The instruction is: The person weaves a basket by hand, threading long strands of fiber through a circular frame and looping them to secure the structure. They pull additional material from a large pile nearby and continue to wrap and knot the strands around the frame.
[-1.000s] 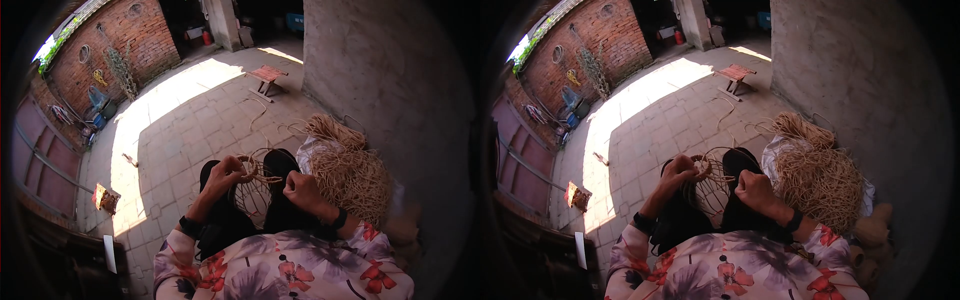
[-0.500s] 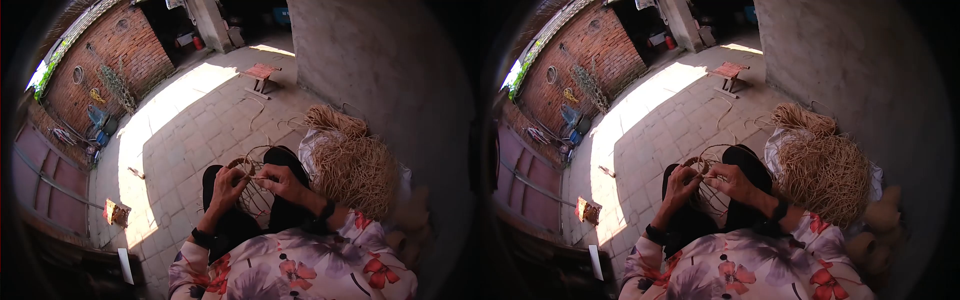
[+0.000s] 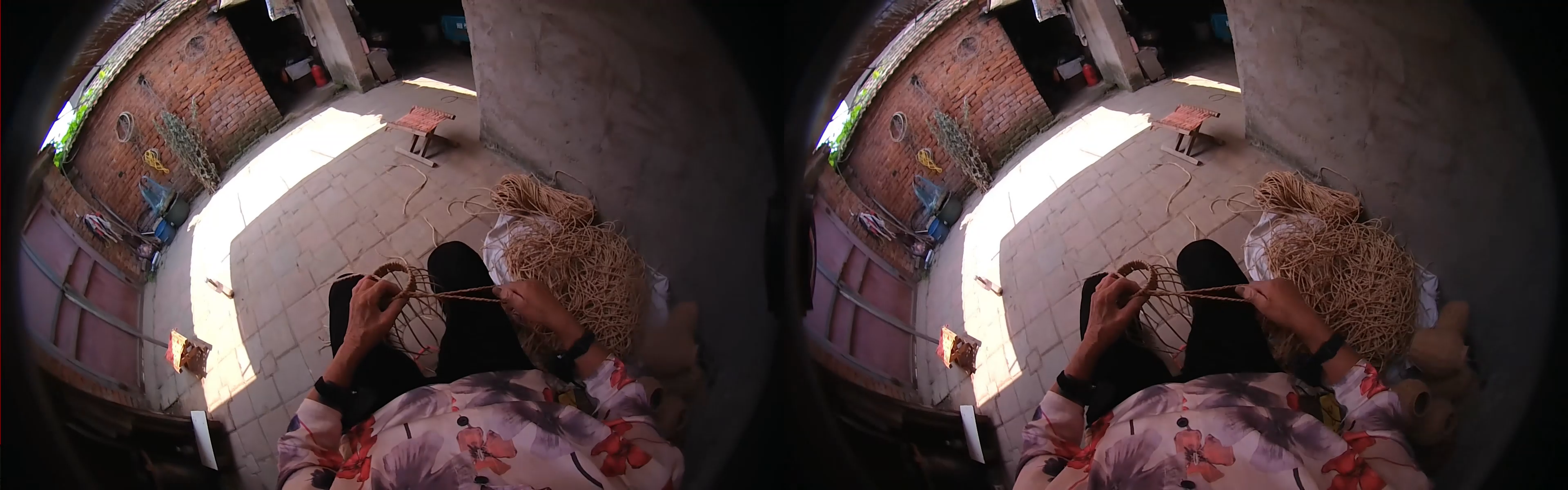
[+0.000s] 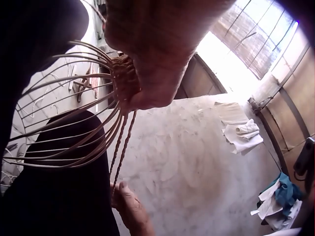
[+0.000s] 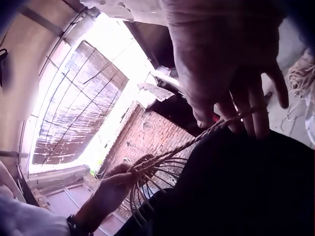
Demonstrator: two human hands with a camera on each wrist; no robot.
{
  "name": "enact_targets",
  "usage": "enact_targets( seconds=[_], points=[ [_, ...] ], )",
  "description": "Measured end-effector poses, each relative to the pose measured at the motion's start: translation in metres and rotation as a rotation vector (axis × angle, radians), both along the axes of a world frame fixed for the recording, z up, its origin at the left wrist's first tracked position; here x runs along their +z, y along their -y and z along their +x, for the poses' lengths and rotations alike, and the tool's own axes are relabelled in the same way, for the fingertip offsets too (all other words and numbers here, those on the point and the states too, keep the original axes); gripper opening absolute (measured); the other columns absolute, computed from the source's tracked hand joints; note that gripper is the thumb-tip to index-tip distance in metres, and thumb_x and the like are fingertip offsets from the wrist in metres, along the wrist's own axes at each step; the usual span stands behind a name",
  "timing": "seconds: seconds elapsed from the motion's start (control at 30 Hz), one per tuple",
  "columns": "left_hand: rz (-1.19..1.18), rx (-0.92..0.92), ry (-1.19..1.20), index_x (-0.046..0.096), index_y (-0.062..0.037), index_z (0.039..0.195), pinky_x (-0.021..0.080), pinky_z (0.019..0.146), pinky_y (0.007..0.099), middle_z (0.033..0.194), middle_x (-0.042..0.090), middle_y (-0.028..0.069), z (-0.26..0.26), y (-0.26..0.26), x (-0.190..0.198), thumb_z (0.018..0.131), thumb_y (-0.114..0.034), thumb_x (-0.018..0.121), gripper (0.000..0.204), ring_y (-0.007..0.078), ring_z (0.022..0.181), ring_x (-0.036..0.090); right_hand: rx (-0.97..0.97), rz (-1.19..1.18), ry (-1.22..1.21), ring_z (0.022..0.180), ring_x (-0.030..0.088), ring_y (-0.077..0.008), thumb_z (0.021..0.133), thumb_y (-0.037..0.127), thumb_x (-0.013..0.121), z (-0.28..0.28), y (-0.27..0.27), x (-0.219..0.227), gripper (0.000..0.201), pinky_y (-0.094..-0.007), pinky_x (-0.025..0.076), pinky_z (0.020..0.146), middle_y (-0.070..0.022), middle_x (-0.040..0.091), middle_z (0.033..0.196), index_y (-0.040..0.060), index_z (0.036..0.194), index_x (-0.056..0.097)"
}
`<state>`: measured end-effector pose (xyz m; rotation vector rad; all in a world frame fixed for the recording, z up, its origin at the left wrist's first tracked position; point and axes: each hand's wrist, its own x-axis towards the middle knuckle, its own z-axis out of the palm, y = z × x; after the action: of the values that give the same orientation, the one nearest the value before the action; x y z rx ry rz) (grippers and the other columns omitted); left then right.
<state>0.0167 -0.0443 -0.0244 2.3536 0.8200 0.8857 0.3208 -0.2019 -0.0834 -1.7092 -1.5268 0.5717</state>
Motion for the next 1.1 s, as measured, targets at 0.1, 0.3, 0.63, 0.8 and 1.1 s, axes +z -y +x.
enact_targets(
  seconds=[0.1, 0.3, 0.63, 0.8, 1.1],
  points=[
    [-0.029, 0.018, -0.028, 0.068, -0.0056, 0.088, 0.041, 0.091, 0.0419, 0.090, 0.064, 0.0113, -0.001, -0.005, 0.003, 0.082, -0.022, 0.075, 0.019, 0.0303, 0.095, 0.059, -0.192, 0.018, 0.010, 0.067, 0.061, -0.0306, 0.090, 0.032, 0.065, -0.025, -0.017, 0.037, 0.029, -0.0434, 0.047, 0.069, -0.0135, 0.062, 0.071, 0.0048, 0.081, 0.067],
    [-0.024, 0.048, -0.019, 0.068, -0.0037, 0.086, 0.041, 0.091, 0.0414, 0.083, 0.063, 0.0103, 0.002, 0.000, -0.002, 0.081, -0.018, 0.072, 0.016, 0.0291, 0.089, 0.059, 0.083, 0.630, 0.407, 0.079, 0.060, -0.0251, 0.084, 0.029, 0.070, -0.086, -0.061, 0.045, 0.021, -0.0420, 0.039, 0.087, -0.0052, 0.061, 0.079, 0.0103, 0.092, 0.064],
    [-0.074, 0.092, 0.021, 0.067, -0.0060, 0.084, 0.041, 0.090, 0.0406, 0.084, 0.063, 0.0090, 0.006, 0.002, -0.002, 0.079, -0.019, 0.071, 0.014, 0.0284, 0.087, 0.058, 0.203, 0.430, 0.188, 0.065, 0.062, -0.0369, 0.084, 0.018, 0.069, -0.092, -0.061, 0.021, 0.017, -0.0467, 0.046, 0.057, -0.0138, 0.060, 0.068, 0.0079, 0.081, 0.055],
    [-0.049, 0.110, -0.002, 0.067, -0.0084, 0.084, 0.038, 0.094, 0.0396, 0.081, 0.063, 0.0067, 0.008, 0.001, -0.004, 0.079, -0.019, 0.069, 0.012, 0.0265, 0.088, 0.058, 0.041, 0.119, 0.352, 0.066, 0.062, -0.0394, 0.082, 0.018, 0.067, -0.031, -0.009, 0.009, 0.014, -0.0493, 0.048, 0.061, -0.0162, 0.061, 0.066, 0.0078, 0.081, 0.057],
    [0.000, 0.073, -0.102, 0.066, -0.0094, 0.088, 0.036, 0.098, 0.0409, 0.078, 0.065, 0.0048, 0.009, 0.001, 0.007, 0.081, -0.020, 0.069, 0.014, 0.0241, 0.089, 0.058, -0.075, 0.075, 0.388, 0.067, 0.061, -0.0419, 0.078, 0.012, 0.056, 0.038, 0.014, -0.038, 0.007, -0.0497, 0.046, 0.060, -0.0191, 0.059, 0.066, 0.0056, 0.079, 0.058]
  ],
)
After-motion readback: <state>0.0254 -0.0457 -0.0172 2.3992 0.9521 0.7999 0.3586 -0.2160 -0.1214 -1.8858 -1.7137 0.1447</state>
